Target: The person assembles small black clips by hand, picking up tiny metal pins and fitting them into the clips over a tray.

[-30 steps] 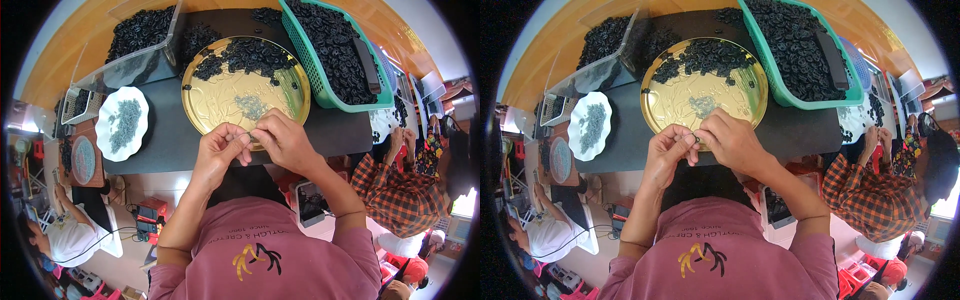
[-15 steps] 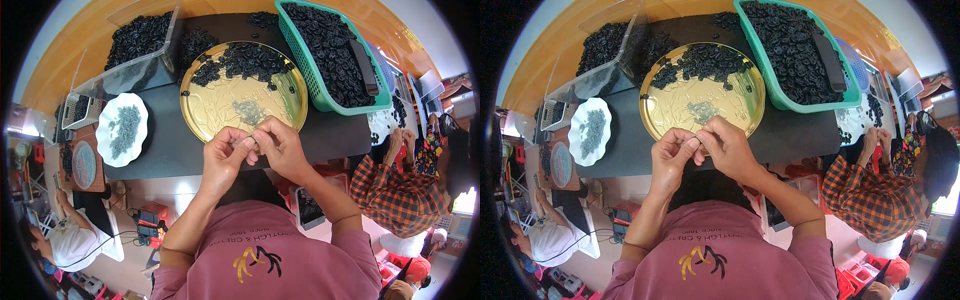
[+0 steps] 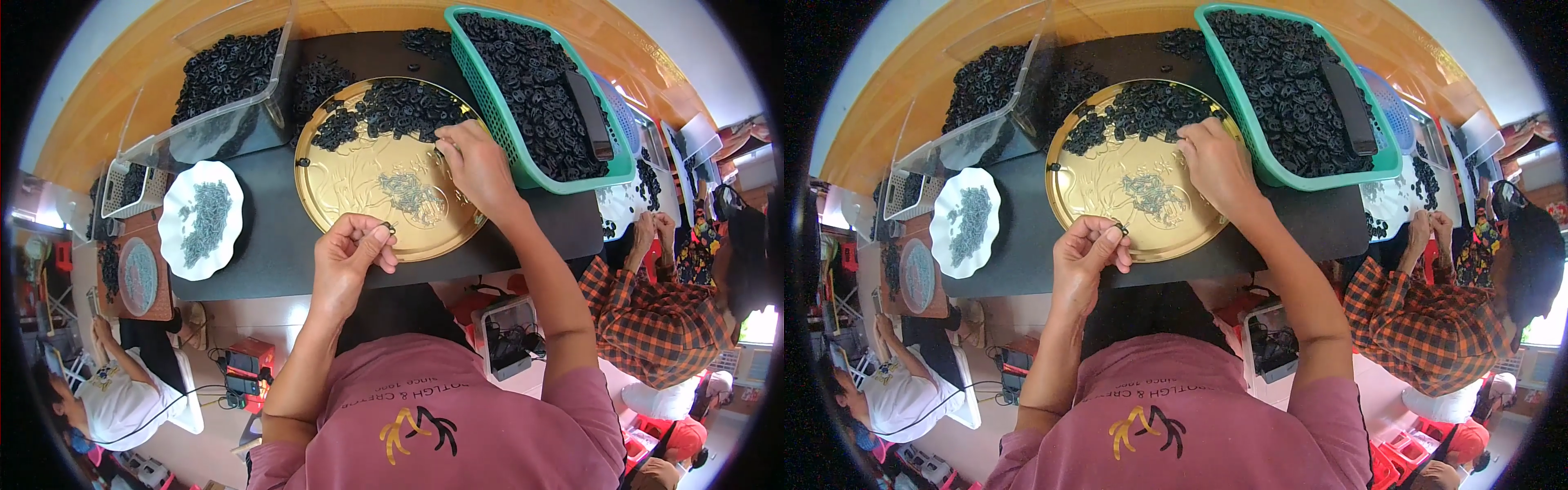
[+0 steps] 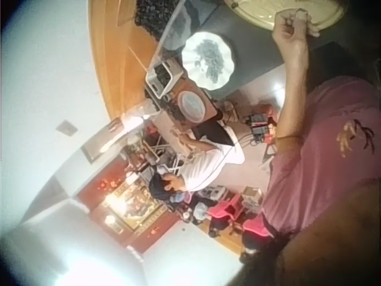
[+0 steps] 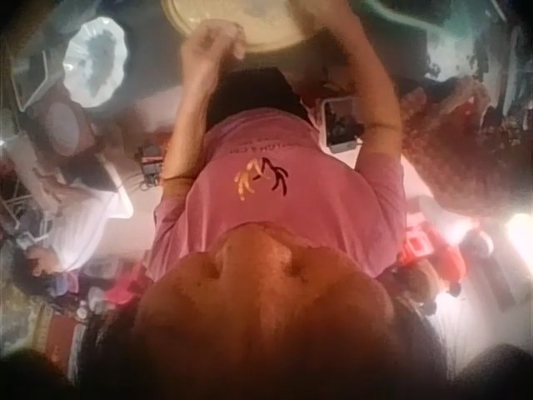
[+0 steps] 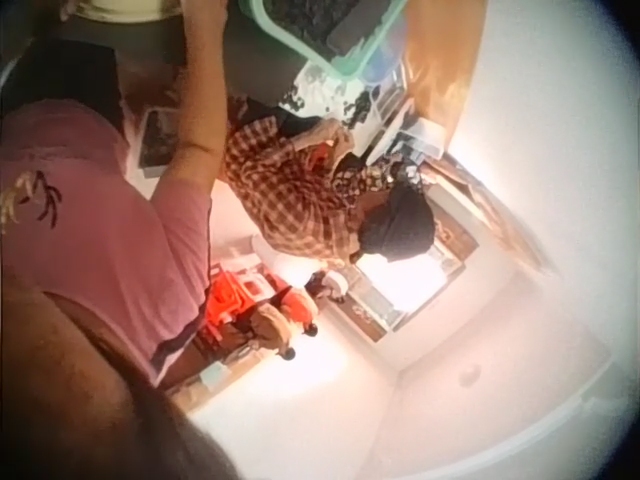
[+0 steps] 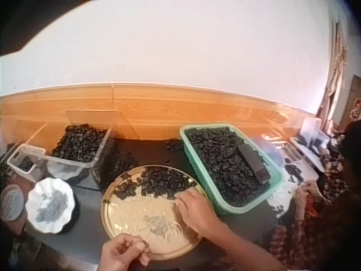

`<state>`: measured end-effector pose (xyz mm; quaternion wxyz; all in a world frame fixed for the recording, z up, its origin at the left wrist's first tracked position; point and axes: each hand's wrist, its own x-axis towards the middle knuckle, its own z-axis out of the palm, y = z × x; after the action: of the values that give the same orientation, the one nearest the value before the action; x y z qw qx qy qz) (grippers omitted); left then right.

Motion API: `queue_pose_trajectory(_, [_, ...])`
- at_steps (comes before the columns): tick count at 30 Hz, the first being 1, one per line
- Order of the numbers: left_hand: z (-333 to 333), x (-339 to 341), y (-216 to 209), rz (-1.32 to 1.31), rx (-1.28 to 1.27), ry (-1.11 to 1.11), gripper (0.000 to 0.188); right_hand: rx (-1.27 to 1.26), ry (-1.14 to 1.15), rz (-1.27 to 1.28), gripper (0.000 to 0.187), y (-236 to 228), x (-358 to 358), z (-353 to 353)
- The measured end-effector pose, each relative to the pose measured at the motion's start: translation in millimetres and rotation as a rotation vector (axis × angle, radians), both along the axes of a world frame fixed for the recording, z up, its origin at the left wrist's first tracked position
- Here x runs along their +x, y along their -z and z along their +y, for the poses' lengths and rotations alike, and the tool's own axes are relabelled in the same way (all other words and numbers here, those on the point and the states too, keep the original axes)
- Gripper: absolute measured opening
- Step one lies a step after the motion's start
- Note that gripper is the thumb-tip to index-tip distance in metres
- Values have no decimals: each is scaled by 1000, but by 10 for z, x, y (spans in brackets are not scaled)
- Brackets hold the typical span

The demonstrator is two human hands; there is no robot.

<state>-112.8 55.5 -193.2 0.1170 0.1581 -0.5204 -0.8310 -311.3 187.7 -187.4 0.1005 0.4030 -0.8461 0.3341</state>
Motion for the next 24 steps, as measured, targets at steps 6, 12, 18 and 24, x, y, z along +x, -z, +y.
queue_pose_trajectory(6, [-5, 17, 23, 0, 15, 2, 12, 267, 60, 45, 16, 55, -70, -41])
queue_pose_trajectory(12, [-31, 29, 26, -9, 27, 6, 12, 138, 5, -52, 14, 20, -62, 72])
queue_pose_trajectory(18, [-35, 27, 26, -11, 35, 12, 11, 190, 88, 29, 16, -10, 45, 117])
queue_pose_trajectory(24, [-25, 14, 13, -14, 37, 14, 10, 218, 38, -36, 19, 59, -28, 194])
